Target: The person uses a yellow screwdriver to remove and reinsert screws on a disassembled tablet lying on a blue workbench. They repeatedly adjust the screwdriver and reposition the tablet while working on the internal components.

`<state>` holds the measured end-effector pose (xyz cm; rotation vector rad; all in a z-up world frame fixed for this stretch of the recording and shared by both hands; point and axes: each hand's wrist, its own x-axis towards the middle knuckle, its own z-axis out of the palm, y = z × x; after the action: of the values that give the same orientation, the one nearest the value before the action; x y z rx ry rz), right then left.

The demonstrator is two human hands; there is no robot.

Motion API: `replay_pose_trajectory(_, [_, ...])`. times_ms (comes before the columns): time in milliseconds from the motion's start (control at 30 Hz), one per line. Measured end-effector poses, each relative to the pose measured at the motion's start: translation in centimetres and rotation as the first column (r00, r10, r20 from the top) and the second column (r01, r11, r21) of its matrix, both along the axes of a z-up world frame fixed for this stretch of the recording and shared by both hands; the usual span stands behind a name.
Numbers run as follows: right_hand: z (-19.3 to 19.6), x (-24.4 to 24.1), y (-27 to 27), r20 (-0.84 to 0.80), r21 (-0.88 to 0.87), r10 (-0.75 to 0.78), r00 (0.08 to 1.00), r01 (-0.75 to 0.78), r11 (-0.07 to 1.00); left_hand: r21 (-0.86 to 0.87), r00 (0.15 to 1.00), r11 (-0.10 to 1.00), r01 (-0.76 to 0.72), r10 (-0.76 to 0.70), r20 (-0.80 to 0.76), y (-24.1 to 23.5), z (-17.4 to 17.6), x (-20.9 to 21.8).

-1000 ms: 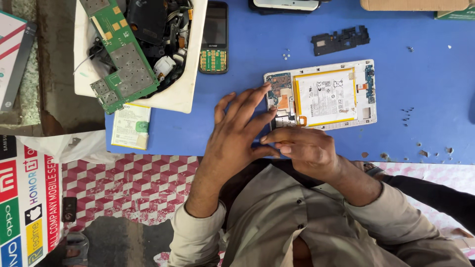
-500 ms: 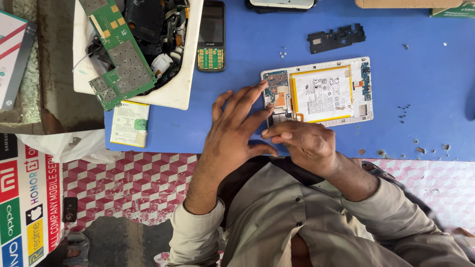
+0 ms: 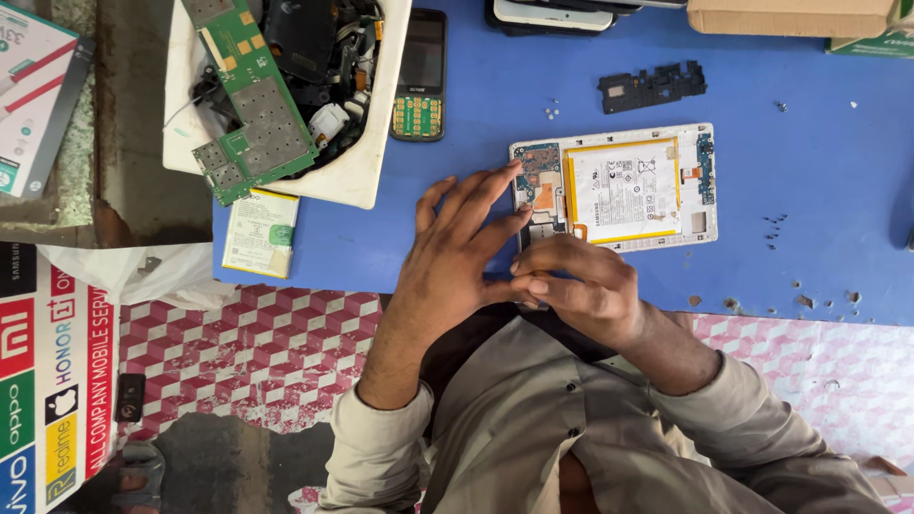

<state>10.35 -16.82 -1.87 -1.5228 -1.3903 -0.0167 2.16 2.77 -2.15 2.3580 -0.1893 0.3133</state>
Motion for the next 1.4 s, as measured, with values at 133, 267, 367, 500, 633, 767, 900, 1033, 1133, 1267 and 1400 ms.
replay_pose_trajectory(133, [0.3,0.0,0.0,-0.004,-0.016,0.069,0.998,-0.069,0.997,-0.007,1.000,1.000,-0.006,0.006,0.007,-0.1,-0.3,0.0])
replay_pose_trajectory(267, [0.5,0.1,0.0,0.020,-0.051,0.156,0.988,-0.155,0.987,-0.005,1.000,1.000,-0.002,0.002,-0.025,-0.2,-0.1,0.1])
replay_pose_trajectory(367, [0.6,0.3,-0.2,-0.007,-0.066,0.195,0.981,-0.195,0.979,-0.004,1.000,1.000,-0.008,0.008,0.000,-0.2,0.1,0.1])
replay_pose_trajectory(500, [0.4,1.1,-0.5,-0.099,-0.047,0.236,0.967,-0.242,0.969,-0.022,1.000,1.000,0.016,-0.016,-0.014,0.0,0.3,0.0])
replay_pose_trajectory(633, [0.5,1.4,-0.6,-0.026,-0.050,0.105,0.994,-0.107,0.993,-0.010,1.000,1.000,0.016,-0.016,-0.005,0.0,0.5,0.1])
replay_pose_trajectory(767, [0.3,0.7,-0.6,-0.057,-0.006,-0.023,0.998,0.023,1.000,0.003,1.000,1.000,0.013,-0.013,0.023,-0.2,0.5,0.2])
replay_pose_trajectory(900, [0.1,0.9,-1.0,-0.080,-0.018,0.050,0.996,-0.051,0.999,0.010,0.999,1.000,0.012,-0.013,0.037,-0.3,0.2,0.1])
replay_pose_trajectory(1033, [-0.3,1.2,-1.1,-0.094,-0.008,0.159,0.983,-0.161,0.987,0.007,0.999,1.000,0.006,-0.007,0.045,-0.4,0.0,0.1])
replay_pose_trajectory(1133, [-0.4,1.5,-1.3,-0.128,-0.031,0.198,0.972,-0.203,0.979,0.009,0.999,1.000,0.000,-0.001,0.053,-0.5,-0.1,0.2])
replay_pose_trajectory(1267, [-0.6,1.4,-1.0,-0.079,-0.027,0.127,0.989,-0.129,0.991,0.017,0.999,1.000,-0.004,0.004,0.050,-0.7,0.0,0.1])
replay_pose_trajectory(1400, [-0.8,0.9,-0.6,-0.052,0.046,-0.021,0.998,0.024,0.999,0.029,0.999,0.999,-0.020,0.019,0.043,-0.9,0.3,0.0])
